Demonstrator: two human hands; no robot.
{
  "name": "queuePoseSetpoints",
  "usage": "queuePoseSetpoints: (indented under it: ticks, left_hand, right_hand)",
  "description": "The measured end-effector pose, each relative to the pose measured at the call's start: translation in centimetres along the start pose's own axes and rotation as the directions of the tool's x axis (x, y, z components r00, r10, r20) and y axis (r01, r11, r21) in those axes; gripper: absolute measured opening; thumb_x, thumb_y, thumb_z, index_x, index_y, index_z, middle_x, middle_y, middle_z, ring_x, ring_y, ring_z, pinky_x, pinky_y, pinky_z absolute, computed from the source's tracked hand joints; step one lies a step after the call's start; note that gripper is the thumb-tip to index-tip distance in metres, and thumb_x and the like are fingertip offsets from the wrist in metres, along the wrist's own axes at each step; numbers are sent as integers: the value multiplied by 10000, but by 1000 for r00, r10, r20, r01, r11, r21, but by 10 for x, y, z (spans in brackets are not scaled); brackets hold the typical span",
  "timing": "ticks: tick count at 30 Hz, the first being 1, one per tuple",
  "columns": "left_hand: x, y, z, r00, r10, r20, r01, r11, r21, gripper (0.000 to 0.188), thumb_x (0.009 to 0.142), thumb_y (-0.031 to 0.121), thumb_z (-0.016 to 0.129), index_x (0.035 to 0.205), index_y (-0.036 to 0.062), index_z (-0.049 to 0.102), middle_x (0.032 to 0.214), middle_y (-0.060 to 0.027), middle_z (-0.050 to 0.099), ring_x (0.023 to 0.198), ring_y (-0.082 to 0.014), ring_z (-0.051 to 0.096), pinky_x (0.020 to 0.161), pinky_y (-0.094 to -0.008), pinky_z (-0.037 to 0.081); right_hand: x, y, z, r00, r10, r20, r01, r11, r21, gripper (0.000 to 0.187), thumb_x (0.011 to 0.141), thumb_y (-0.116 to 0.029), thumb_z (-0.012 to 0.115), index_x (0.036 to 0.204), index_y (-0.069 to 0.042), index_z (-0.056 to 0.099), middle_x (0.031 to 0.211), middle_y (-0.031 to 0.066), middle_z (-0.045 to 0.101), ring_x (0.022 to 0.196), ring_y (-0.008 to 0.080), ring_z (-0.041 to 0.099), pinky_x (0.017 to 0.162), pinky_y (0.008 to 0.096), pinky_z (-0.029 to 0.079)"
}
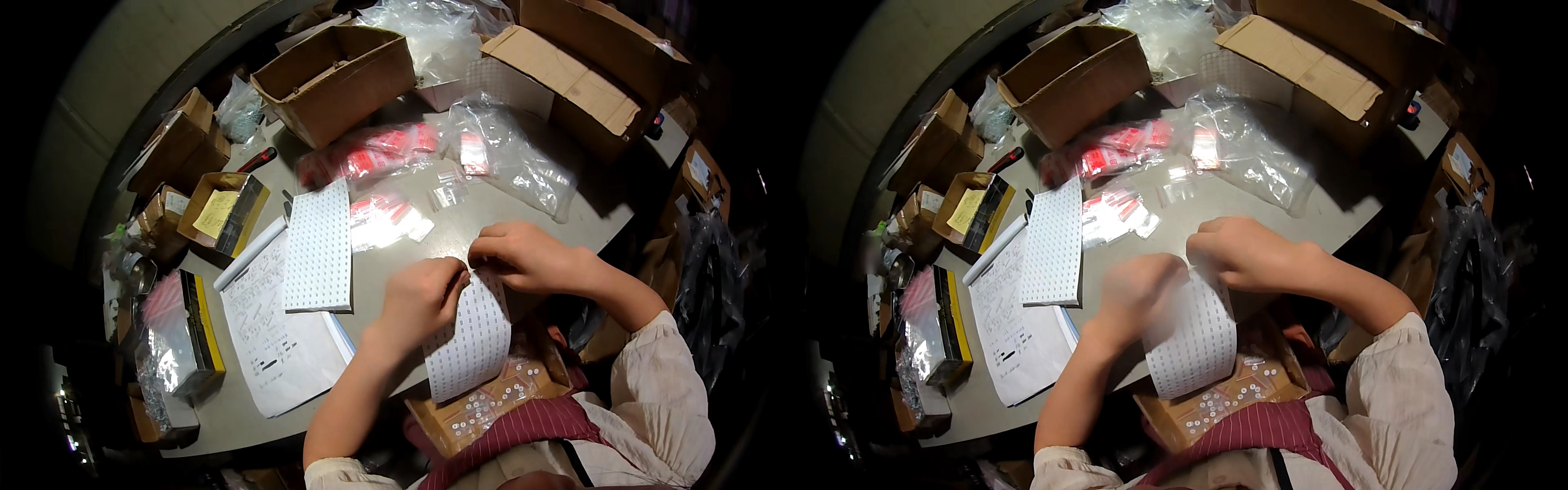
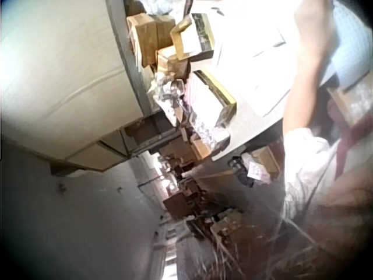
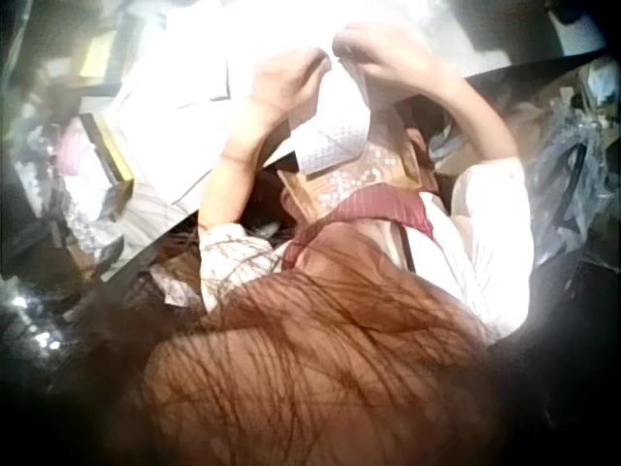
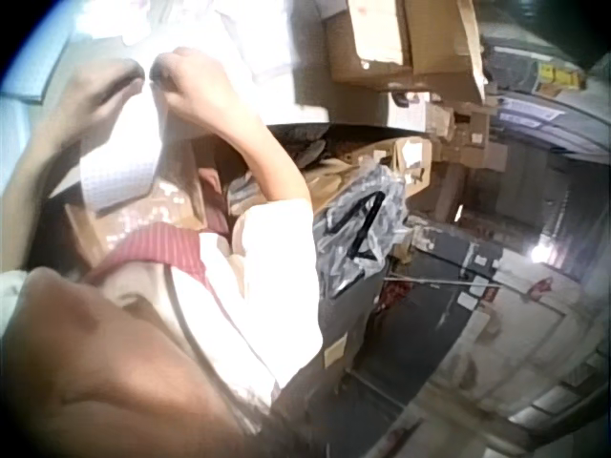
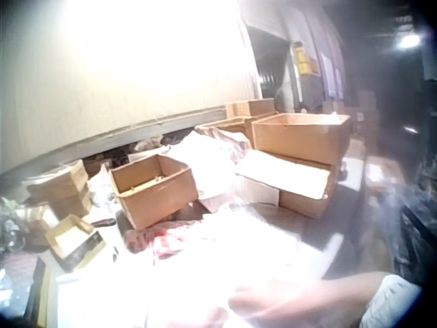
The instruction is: The person repeatedly peels small circular labels from a perforated sheet and places them into small clear plastic bags on a cluttered work table. The person handles the label sheet and bags by hand, occasionally adjusting the sheet and repositioning bags while continuing the repetitive placement.
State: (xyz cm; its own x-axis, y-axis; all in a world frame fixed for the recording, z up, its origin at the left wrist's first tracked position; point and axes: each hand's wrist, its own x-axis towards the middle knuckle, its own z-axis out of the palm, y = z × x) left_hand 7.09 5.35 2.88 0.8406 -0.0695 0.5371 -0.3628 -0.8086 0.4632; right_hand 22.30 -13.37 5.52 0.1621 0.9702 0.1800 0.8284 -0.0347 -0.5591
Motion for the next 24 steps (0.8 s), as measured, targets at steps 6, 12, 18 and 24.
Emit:
queuePoseSetpoints:
  ticks: [6,12,18,24]
  left_hand:
    - [-1,-3,6,997,21,-73,-21,1000,-8,85,921,106,696,948,42,648,772,-151,643,717,-338,650,635,-444,508]
    - [-6,-7,10,994,-62,-86,61,998,-9,93,939,115,685,922,31,646,808,-155,660,754,-352,659,656,-452,512]
    - [-3,-7,7,950,-311,31,312,948,-54,133,929,138,680,985,19,703,855,-213,697,789,-402,684,709,-461,535]
    - [-3,-8,3,886,-464,10,460,875,-148,158,960,168,663,967,20,717,820,-220,699,737,-397,686,676,-444,525]
  right_hand:
    - [3,-1,0,997,43,66,-45,998,32,349,705,5,702,1038,3,597,974,217,610,961,462,610,831,522,499]
    - [4,-2,13,999,-8,-47,7,999,-31,308,709,1,709,986,-10,575,928,207,589,904,455,602,783,521,494]
    - [6,-1,21,991,-79,-107,69,993,-97,296,728,-18,716,990,-25,578,890,193,569,879,428,603,753,510,503]
    - [13,5,16,985,-141,-99,137,989,-49,236,810,-48,691,1035,-32,624,926,177,622,900,364,648,782,434,532]
